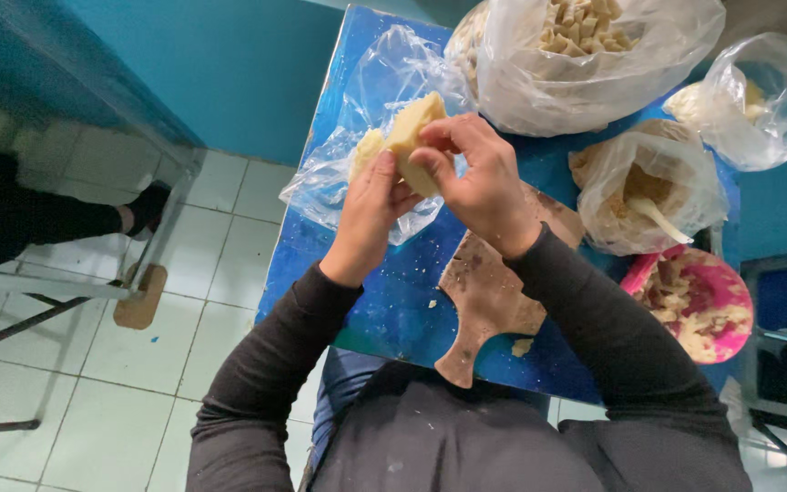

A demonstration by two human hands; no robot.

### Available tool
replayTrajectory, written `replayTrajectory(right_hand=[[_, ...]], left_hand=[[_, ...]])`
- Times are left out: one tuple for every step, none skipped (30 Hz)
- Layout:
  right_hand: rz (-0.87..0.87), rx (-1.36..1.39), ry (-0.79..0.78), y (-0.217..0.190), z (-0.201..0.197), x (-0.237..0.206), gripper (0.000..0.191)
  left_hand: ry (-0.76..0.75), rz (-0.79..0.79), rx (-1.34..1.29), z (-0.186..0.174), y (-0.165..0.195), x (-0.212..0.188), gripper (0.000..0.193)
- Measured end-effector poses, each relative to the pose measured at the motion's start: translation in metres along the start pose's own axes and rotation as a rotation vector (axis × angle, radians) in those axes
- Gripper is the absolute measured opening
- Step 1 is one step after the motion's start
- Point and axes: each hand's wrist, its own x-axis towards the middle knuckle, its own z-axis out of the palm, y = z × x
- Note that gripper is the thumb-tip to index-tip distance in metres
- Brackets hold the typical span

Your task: The person peels a thin outer layer off a large round pastry, cuts the pastry into wedge pieces with a knife on a wooden board, and spoons a crumbly filling from a plastic bag into the pieces, placing filled pieces aside and discarding scraps into a pink bowl.

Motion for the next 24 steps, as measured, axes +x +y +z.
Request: replayTrajectory(right_hand=[[0.019,0.008,-0.006,-0.002,0.0,0.0,0.031],[0.038,0.014,-0.01,-0.003,0.0,-0.001,0.041],[0.056,0.014,0.001,-0.003,-0.001,-0.002,0.039],[0.074,0.014,0.01,-0.002,0.0,-0.004,0.038],[0.091,0.014,0.02,0.001,0.001,-0.005,0.037],[0.1,0.036,0.015,0.004,0.002,-0.007,0.035],[0.11,0.058,0.01,0.009,0.002,-0.009,0.032],[0.121,0.081,0.006,0.014,0.003,-0.011,0.03],[0.169,0.154,-0.003,0.021,0.004,-0.012,0.031],[0.218,0.226,-0.012,0.027,0.005,-0.012,0.031],[0.266,0.298,-0.02,0.034,0.006,-0.012,0.031],[0.345,0.389,-0.022,0.041,0.007,-0.013,0.031],[0.422,0.481,-0.026,0.046,0.007,-0.014,0.031],[0.499,0.572,-0.031,0.051,0.007,-0.013,0.03],[0.543,0.641,0.0,0.055,0.008,-0.012,0.03],[0.587,0.709,0.031,0.058,0.008,-0.011,0.03],[0.631,0.777,0.063,0.06,0.009,-0.009,0.029],[0.623,0.876,0.108,0.06,0.01,-0.006,0.029],[0.616,0.974,0.154,0.06,0.01,-0.004,0.028],[0.607,1.073,0.201,0.059,0.011,-0.001,0.027],[0.536,0.95,0.229,0.057,0.011,0.001,0.027],[0.465,0.828,0.255,0.054,0.012,0.003,0.026],[0.395,0.707,0.28,0.053,0.013,0.006,0.026],[0.24,0.451,0.294,0.051,0.015,0.008,0.026]], left_hand=[[0.018,0.002,0.034,-0.001,-0.001,0.0,0.046],[0.034,0.005,0.068,-0.002,-0.002,0.001,0.044],[0.033,0.038,0.082,-0.002,-0.005,0.001,0.044],[0.032,0.071,0.094,-0.002,-0.007,0.0,0.044],[0.033,0.105,0.106,-0.001,-0.008,0.0,0.044],[0.039,0.127,0.107,-0.001,-0.008,0.0,0.044],[0.046,0.148,0.108,-0.001,-0.008,0.0,0.043],[0.052,0.168,0.11,-0.001,-0.008,0.0,0.042],[0.068,0.175,0.189,-0.001,-0.007,0.0,0.041],[0.084,0.181,0.267,-0.002,-0.006,-0.002,0.04],[0.1,0.187,0.346,-0.002,-0.004,-0.003,0.039],[0.09,0.204,0.362,-0.001,-0.003,-0.004,0.036],[0.081,0.222,0.376,0.001,-0.002,-0.004,0.033],[0.073,0.241,0.391,0.002,0.0,-0.005,0.032],[0.098,0.218,0.339,0.002,0.002,-0.004,0.031],[0.122,0.193,0.288,0.002,0.005,-0.004,0.031],[0.147,0.169,0.236,0.001,0.008,-0.002,0.03],[0.166,0.138,0.18,-0.001,0.013,-0.002,0.03],[0.185,0.106,0.125,-0.005,0.017,-0.002,0.031],[0.204,0.075,0.069,-0.009,0.022,-0.001,0.031],[0.217,0.143,-0.006,-0.013,0.025,0.001,0.031],[0.23,0.211,-0.08,-0.018,0.029,0.004,0.03],[0.243,0.28,-0.153,-0.022,0.031,0.007,0.03],[0.266,0.322,-0.142,-0.027,0.033,0.01,0.031]])
